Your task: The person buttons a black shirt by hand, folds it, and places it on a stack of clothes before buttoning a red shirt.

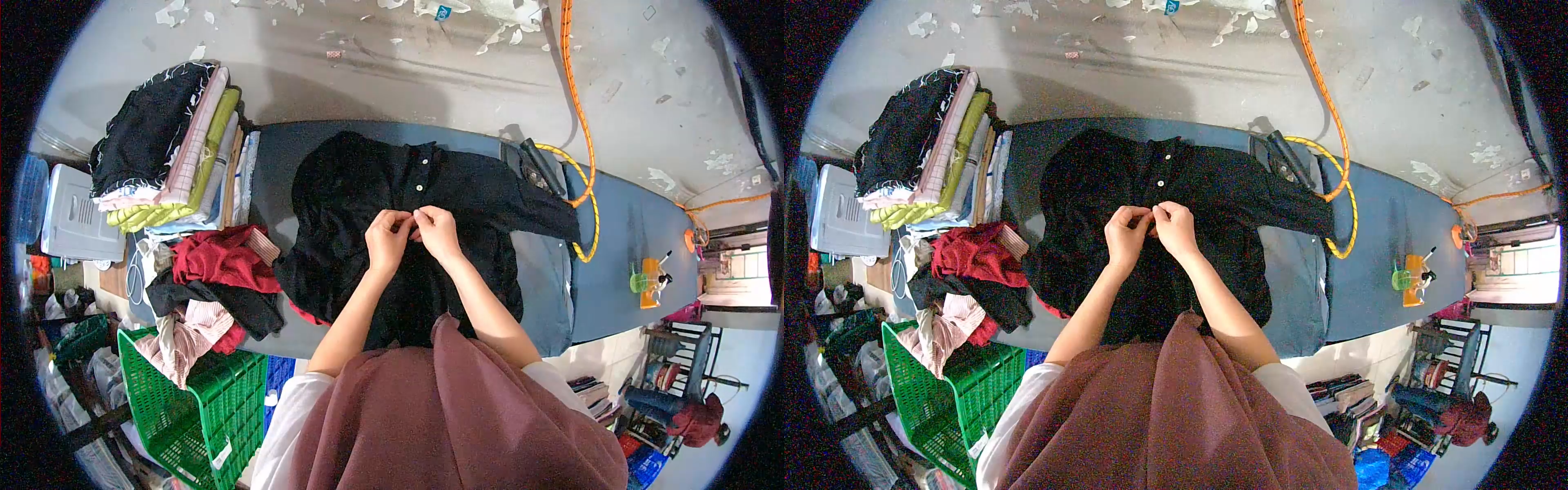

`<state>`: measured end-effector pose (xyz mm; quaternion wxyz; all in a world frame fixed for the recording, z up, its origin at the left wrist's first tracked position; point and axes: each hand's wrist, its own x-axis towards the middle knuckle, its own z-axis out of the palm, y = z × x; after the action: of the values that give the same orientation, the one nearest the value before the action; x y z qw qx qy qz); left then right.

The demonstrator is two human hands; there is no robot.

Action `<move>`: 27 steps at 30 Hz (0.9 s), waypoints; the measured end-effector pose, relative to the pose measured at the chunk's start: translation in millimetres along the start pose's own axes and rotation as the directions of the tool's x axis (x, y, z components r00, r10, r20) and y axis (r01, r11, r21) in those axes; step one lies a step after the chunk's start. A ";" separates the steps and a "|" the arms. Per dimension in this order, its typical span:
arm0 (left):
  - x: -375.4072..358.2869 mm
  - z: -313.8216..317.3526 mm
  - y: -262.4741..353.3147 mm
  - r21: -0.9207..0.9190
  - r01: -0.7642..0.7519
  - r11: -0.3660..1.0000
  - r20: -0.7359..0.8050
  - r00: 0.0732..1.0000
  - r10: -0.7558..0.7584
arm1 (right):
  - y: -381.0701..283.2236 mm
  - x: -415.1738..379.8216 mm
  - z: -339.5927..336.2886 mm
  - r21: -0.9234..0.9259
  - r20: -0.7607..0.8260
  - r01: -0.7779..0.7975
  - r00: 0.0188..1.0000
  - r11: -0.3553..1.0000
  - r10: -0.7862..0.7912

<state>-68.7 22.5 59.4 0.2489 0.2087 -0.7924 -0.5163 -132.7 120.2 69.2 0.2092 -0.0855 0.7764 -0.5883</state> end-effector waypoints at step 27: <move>20.9 -7.7 -0.9 -0.063 0.268 0.961 0.234 0.940 -0.247 | 4.7 -10.7 -1.8 -0.247 -0.030 0.118 0.991 0.962 -0.129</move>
<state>-80.5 4.3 64.9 0.0980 0.2392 -0.7561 -0.6013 -123.3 127.2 67.6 0.1420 -0.1455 0.8408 -0.5017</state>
